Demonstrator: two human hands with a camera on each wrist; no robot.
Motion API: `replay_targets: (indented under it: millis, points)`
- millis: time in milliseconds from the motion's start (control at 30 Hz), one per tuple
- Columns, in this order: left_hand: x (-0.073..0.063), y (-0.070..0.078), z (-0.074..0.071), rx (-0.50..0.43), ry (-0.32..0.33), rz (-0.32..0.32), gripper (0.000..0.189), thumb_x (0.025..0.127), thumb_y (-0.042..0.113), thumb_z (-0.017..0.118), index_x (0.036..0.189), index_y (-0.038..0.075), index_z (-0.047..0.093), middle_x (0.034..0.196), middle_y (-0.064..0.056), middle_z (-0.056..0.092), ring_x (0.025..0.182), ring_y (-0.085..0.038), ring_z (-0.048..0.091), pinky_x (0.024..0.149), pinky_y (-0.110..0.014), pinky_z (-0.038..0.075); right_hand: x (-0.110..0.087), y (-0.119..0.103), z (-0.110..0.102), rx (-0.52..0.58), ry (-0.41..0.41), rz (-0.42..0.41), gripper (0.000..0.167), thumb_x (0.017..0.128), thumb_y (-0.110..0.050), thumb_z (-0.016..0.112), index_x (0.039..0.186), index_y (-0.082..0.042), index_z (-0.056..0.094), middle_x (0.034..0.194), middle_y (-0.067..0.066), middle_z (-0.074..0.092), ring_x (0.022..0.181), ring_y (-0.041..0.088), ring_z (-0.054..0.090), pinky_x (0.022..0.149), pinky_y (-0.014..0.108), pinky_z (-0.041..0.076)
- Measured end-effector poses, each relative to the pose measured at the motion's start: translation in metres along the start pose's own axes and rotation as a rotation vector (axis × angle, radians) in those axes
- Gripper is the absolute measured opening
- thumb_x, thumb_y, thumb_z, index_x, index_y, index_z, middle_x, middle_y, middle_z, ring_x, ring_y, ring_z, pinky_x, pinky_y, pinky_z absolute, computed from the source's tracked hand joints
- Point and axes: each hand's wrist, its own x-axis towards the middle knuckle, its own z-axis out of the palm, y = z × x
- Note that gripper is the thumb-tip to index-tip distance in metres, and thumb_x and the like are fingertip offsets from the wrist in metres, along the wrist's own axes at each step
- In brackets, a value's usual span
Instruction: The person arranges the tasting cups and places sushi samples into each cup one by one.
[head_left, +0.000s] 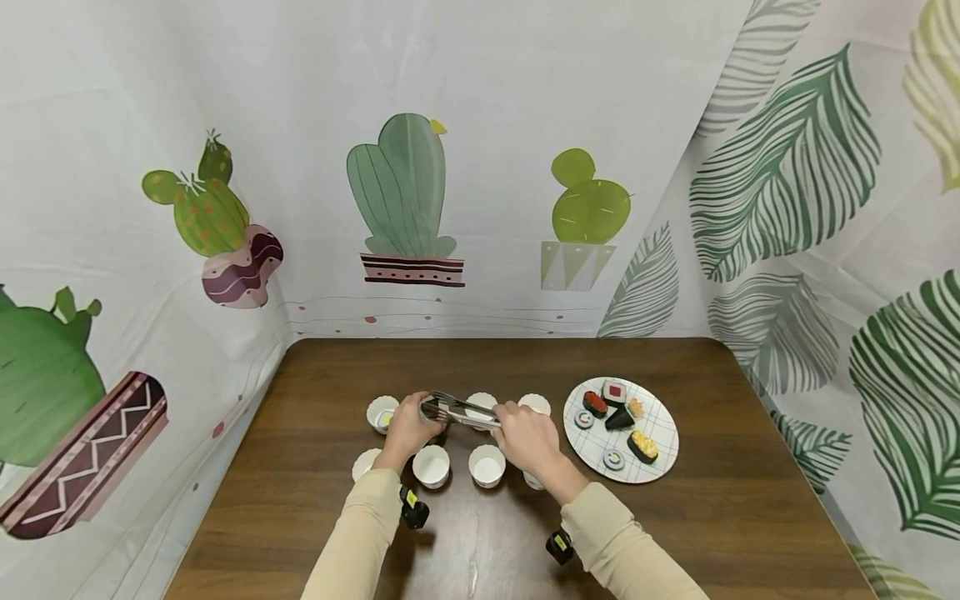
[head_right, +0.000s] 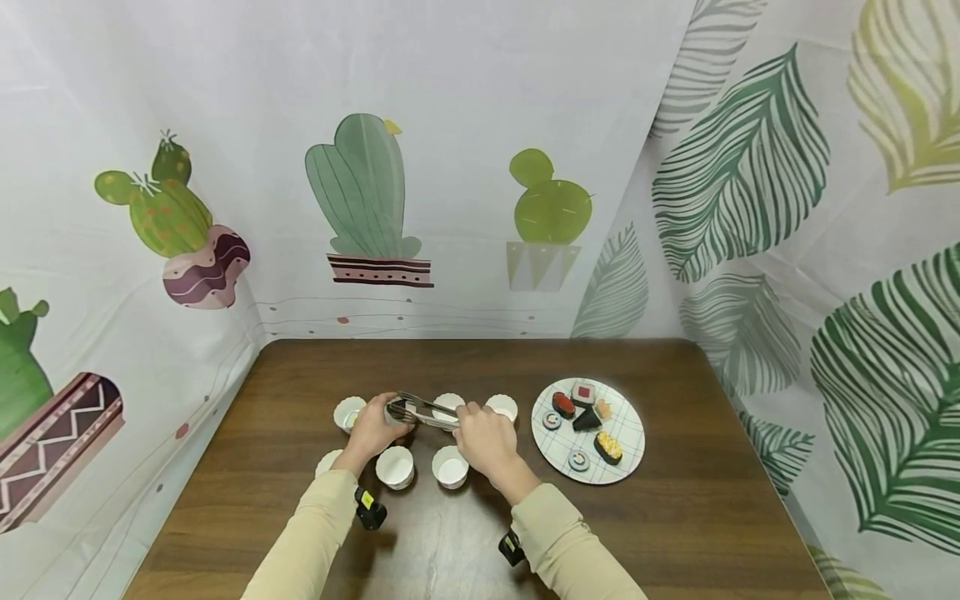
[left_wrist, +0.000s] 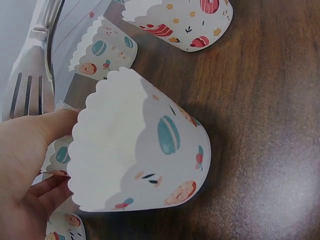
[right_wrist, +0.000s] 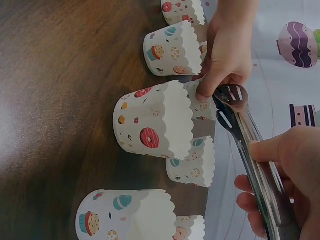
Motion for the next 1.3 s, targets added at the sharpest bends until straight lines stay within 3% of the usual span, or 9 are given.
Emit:
replay_targets:
  millis: [600, 1300]
  points:
    - [-0.001, 0.004, -0.001, 0.013, -0.017, -0.007, 0.064, 0.070, 0.021, 0.078, 0.124, 0.002, 0.052, 0.124, -0.020, 0.053, 0.112, -0.038, 0.051, 0.090, -0.049, 0.043, -0.006, 0.005, -0.003, 0.003, 0.005, 0.022, 0.029, 0.077, -0.028, 0.067, 0.102, -0.012, 0.065, 0.082, 0.001, 0.062, 0.070, 0.021, 0.060, 0.046, 0.037, 0.045]
    - [-0.001, 0.004, 0.000, 0.010, -0.027, -0.037, 0.065, 0.072, 0.024, 0.077, 0.127, 0.002, 0.050, 0.125, -0.019, 0.053, 0.114, -0.037, 0.051, 0.090, -0.049, 0.043, -0.022, 0.017, -0.010, 0.048, 0.019, 0.058, 0.031, 0.076, -0.027, 0.068, 0.105, -0.014, 0.066, 0.087, 0.001, 0.064, 0.072, 0.021, 0.062, 0.049, 0.033, 0.045]
